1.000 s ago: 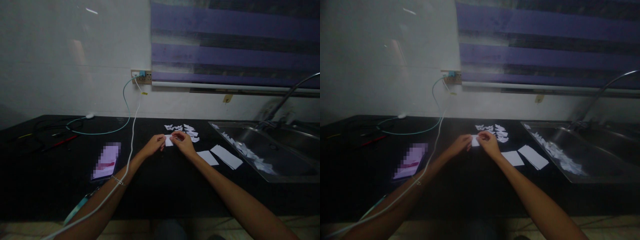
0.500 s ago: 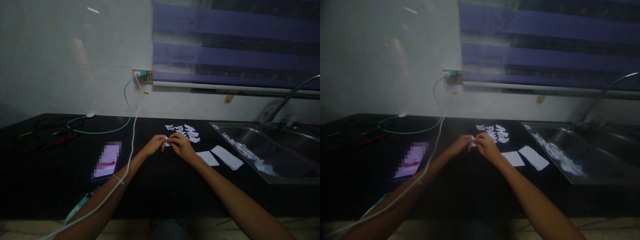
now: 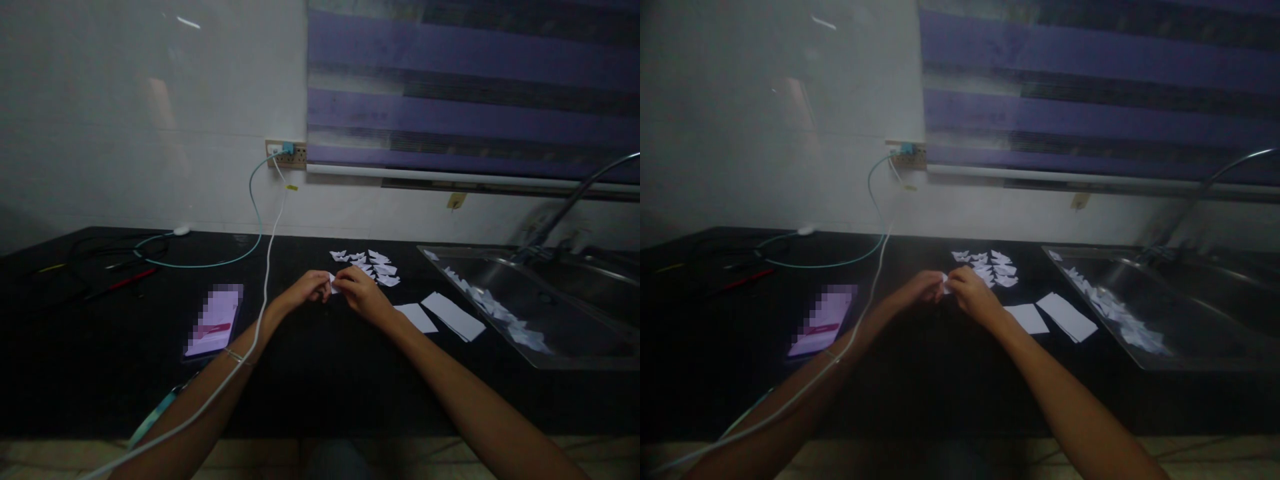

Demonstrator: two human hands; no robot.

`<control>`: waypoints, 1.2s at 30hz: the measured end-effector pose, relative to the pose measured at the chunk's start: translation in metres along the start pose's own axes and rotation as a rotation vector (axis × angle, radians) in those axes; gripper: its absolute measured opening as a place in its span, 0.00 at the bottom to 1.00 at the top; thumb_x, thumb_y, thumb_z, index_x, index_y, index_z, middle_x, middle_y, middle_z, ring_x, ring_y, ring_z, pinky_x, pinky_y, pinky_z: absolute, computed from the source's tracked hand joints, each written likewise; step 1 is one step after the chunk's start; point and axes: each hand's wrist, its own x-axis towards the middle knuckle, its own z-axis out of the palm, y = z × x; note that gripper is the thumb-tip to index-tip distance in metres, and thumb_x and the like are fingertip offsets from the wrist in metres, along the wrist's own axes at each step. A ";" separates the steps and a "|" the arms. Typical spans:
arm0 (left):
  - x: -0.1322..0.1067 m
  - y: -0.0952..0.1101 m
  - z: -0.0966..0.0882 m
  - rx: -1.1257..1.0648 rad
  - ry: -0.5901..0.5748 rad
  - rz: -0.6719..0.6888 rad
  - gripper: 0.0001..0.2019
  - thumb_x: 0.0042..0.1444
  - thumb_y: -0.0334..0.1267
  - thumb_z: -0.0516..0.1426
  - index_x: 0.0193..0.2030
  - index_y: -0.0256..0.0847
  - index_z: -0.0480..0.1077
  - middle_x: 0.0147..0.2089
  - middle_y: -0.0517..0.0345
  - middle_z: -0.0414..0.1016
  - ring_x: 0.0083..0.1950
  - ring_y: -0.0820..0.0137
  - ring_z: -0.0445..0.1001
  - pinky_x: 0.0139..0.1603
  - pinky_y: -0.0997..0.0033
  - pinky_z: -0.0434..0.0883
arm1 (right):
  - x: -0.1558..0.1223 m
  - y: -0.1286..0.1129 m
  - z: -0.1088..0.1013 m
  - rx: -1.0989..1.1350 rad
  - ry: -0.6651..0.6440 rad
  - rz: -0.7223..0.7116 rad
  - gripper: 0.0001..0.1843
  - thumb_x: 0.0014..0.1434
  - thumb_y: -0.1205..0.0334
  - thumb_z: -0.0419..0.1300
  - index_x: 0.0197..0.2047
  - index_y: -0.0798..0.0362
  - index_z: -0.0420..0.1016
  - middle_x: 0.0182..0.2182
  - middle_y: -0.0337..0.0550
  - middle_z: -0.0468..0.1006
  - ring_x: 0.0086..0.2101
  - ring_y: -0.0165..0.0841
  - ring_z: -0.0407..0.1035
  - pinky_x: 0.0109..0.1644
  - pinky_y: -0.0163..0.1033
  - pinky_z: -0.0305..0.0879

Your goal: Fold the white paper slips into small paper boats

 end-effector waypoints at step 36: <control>-0.003 -0.006 0.011 0.371 0.115 0.032 0.25 0.67 0.54 0.43 0.26 0.40 0.63 0.23 0.62 0.64 0.24 0.74 0.63 0.28 0.74 0.60 | -0.001 0.006 0.002 0.071 -0.050 0.003 0.17 0.59 0.80 0.54 0.44 0.55 0.78 0.43 0.52 0.75 0.44 0.38 0.68 0.47 0.45 0.69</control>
